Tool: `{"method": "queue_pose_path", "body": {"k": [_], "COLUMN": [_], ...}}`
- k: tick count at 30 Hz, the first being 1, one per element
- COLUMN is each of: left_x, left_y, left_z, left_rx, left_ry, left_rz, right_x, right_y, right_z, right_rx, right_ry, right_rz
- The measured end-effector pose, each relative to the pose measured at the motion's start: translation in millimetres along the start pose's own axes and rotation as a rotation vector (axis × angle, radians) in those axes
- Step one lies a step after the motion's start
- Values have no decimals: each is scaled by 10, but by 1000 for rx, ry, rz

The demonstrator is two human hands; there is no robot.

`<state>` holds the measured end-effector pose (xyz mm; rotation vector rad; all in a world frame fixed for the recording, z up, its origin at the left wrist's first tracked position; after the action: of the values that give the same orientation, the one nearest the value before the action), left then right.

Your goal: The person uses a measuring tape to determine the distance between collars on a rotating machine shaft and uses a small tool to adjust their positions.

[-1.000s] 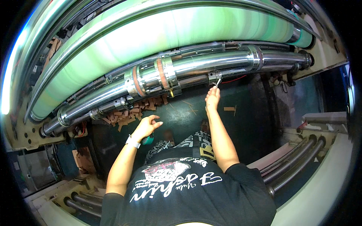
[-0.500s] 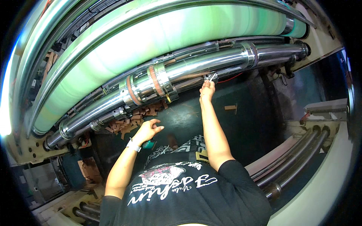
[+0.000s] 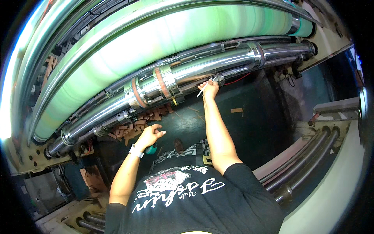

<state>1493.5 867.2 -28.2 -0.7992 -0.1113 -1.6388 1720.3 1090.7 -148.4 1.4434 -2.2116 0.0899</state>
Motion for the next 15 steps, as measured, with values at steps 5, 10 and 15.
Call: {"method": "queue_pose_path", "body": {"k": [5,10,15], "left_x": [-13,-12,111], "left_y": [117,184,165], "left_z": [14,123,-14], "left_rx": [19,-26,64], "left_ry": [20,23,-25], "left_rz": [-12,-9,51], "right_x": [-172,-361,52], "right_y": [161,195,-54], "right_z": [109,148,11], "right_rx": [28,-21,-68], "right_ry": [-82,-55,89], "right_rz": [147,295,-4]}}
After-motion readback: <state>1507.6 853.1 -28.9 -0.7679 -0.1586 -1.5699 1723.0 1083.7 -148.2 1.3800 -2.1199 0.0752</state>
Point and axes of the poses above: each hand's wrist, its own x-axis away from the middle knuckle, its own y-axis out of the palm, z = x × y, the point moved 3 cm from there along -x, towards the middle knuckle, and after that the axes turned 14 degrees about x, right-handed, at the moved point
